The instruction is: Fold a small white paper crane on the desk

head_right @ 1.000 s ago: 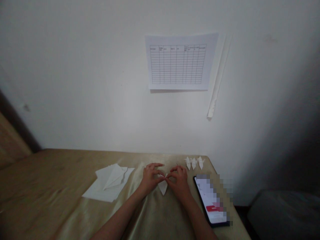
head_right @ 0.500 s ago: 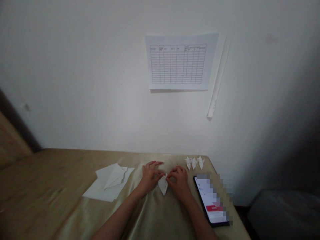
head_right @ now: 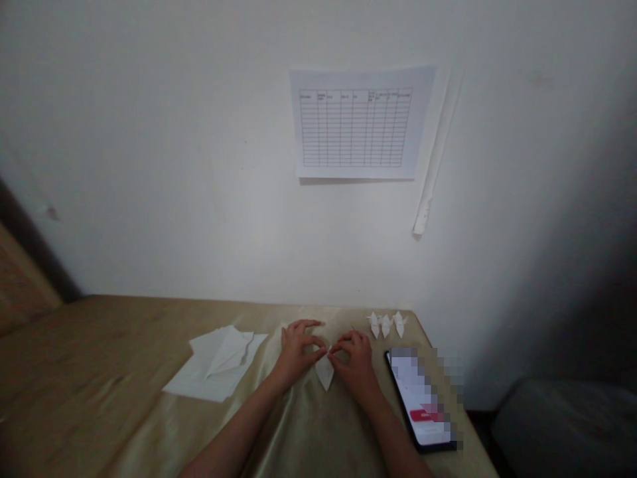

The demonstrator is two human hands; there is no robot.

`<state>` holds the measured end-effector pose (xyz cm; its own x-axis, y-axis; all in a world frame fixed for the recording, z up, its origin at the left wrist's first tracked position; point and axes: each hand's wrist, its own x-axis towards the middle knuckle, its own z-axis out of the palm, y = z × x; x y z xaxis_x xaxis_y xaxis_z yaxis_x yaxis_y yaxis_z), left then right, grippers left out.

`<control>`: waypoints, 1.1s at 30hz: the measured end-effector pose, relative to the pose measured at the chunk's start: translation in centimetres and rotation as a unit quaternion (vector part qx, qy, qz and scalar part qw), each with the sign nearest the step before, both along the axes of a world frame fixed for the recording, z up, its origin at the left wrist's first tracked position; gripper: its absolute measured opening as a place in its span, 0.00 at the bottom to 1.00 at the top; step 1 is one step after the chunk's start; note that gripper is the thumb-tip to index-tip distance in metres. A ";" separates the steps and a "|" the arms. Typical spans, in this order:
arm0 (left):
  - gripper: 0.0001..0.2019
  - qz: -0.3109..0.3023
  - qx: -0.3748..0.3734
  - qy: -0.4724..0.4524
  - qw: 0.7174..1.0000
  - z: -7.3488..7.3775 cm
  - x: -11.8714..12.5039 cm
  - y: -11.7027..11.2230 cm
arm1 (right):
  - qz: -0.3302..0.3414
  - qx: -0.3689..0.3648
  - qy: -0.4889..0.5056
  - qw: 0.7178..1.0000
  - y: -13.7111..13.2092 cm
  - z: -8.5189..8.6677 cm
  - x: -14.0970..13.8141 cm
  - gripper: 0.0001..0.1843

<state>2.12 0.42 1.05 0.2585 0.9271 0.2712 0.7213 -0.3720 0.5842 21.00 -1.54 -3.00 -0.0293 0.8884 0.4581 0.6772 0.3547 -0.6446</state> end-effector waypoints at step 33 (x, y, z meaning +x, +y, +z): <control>0.10 -0.059 -0.048 0.063 0.995 -0.4 -1.8 1.1 | -0.041 -0.034 -0.070 0.996 0.2 0.2 0.9 0.07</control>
<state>0.31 1.48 0.70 0.3937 0.9084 0.1407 0.7462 -0.4052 0.5282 21.92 -1.30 -2.82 -0.0142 0.9195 0.3928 0.7876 0.2523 -0.5621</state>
